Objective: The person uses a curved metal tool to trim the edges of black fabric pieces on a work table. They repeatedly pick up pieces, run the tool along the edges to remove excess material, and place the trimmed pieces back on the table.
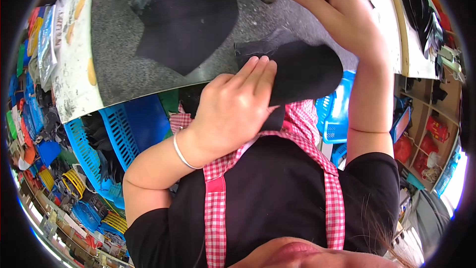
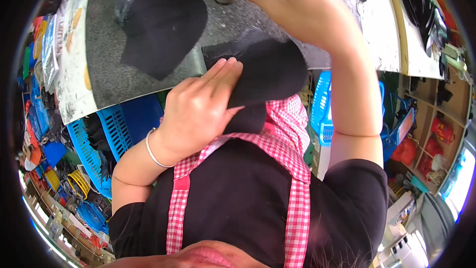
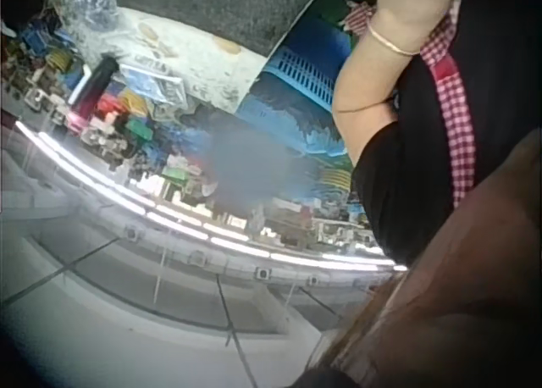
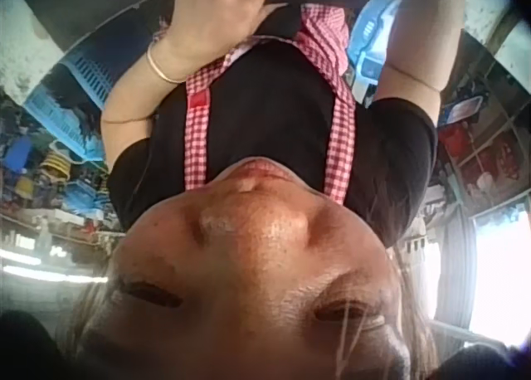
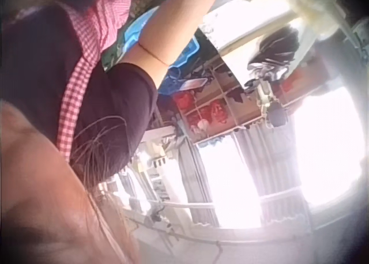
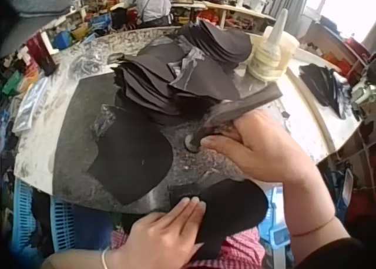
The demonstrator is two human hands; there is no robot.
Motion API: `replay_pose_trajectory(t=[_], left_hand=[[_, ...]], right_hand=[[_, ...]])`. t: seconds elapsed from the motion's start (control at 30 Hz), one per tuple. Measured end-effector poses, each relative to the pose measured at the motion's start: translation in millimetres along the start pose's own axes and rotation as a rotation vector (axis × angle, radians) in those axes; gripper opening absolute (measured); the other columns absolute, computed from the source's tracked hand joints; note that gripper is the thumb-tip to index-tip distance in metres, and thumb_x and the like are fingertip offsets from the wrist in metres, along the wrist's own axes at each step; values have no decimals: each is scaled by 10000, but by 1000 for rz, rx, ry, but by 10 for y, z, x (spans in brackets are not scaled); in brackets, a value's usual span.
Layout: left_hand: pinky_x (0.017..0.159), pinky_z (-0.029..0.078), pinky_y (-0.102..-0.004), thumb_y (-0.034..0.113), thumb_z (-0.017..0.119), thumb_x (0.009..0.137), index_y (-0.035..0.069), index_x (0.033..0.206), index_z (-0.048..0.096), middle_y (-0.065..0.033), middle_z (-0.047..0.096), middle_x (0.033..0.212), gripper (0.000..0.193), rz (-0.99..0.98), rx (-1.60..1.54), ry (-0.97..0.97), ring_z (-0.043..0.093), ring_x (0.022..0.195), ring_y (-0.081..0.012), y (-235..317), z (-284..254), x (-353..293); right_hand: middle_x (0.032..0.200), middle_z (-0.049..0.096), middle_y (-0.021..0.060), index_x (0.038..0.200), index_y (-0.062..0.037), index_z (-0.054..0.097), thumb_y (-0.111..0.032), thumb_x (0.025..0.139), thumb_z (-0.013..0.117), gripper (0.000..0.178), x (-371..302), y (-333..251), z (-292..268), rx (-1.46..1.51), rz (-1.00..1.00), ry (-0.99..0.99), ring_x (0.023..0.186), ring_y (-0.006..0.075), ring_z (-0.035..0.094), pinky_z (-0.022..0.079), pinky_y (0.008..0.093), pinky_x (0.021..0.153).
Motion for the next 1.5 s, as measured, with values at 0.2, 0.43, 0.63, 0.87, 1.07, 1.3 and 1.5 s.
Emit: replay_pose_trajectory(t=[0.2, 0.43, 0.63, 0.87, 1.07, 1.3, 1.5], left_hand=[[895, 591, -433, 569, 801, 869, -62, 1123, 789, -198, 758, 1308, 680, 0, 29, -37, 660, 1122, -322, 59, 55, 235], [860, 581, -439, 185, 972, 750, -38, 1364, 640, -186, 637, 1267, 733, -243, -195, 86, 704, 993, -368, -284, 195, 532], [791, 579, -428, 52, 873, 844, -6, 1222, 756, -153, 694, 1007, 400, -142, -186, 285, 709, 891, -349, -380, 338, 654], [776, 576, -404, -8, 807, 890, 12, 1177, 800, -117, 695, 981, 287, -100, -167, 358, 698, 874, -313, -397, 374, 661], [756, 576, -390, 1, 804, 869, 43, 1152, 813, -67, 662, 948, 287, -3, 27, 336, 664, 855, -258, -389, 366, 679], [727, 575, -378, 63, 803, 878, 67, 1096, 822, -25, 664, 932, 219, 27, 274, 279, 657, 848, -239, -292, 301, 723], [734, 574, -379, 24, 811, 836, 69, 1010, 830, -49, 704, 894, 181, 92, -34, 232, 680, 809, -255, -617, 121, 651]], right_hand=[[911, 760, 163, 1102, -43, 740, -199, 983, 791, 203, -676, 111, 98, 112, 24, -55, 851, 388, 751, 582, 462, 736], [953, 712, 131, 1109, 16, 752, -131, 1016, 767, 175, -770, 180, 218, -11, 66, -101, 831, 325, 737, 546, 398, 736], [958, 712, 141, 1079, 20, 764, -129, 998, 777, 170, -694, 261, 153, -15, 38, -82, 809, 300, 739, 545, 398, 726], [900, 725, 132, 1100, -21, 763, -188, 1010, 777, 190, -635, 303, 101, -96, 73, -64, 801, 321, 736, 554, 415, 722], [883, 735, 145, 1131, -35, 738, -226, 1026, 766, 220, -606, 359, 86, -156, 108, -122, 824, 362, 739, 567, 421, 740], [889, 744, 169, 1165, -22, 709, -202, 1018, 775, 242, -516, 331, 89, -64, 53, 4, 869, 382, 754, 570, 424, 739], [891, 728, 166, 1143, -21, 712, -154, 1007, 777, 201, -420, 387, 122, -176, -155, -53, 834, 396, 729, 552, 454, 712]])
Point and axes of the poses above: each hand's wrist, its own x-axis towards the middle knuckle, its own z-axis out of the palm, y = z × x, the point moved 3 cm from there along x, towards the middle knuckle
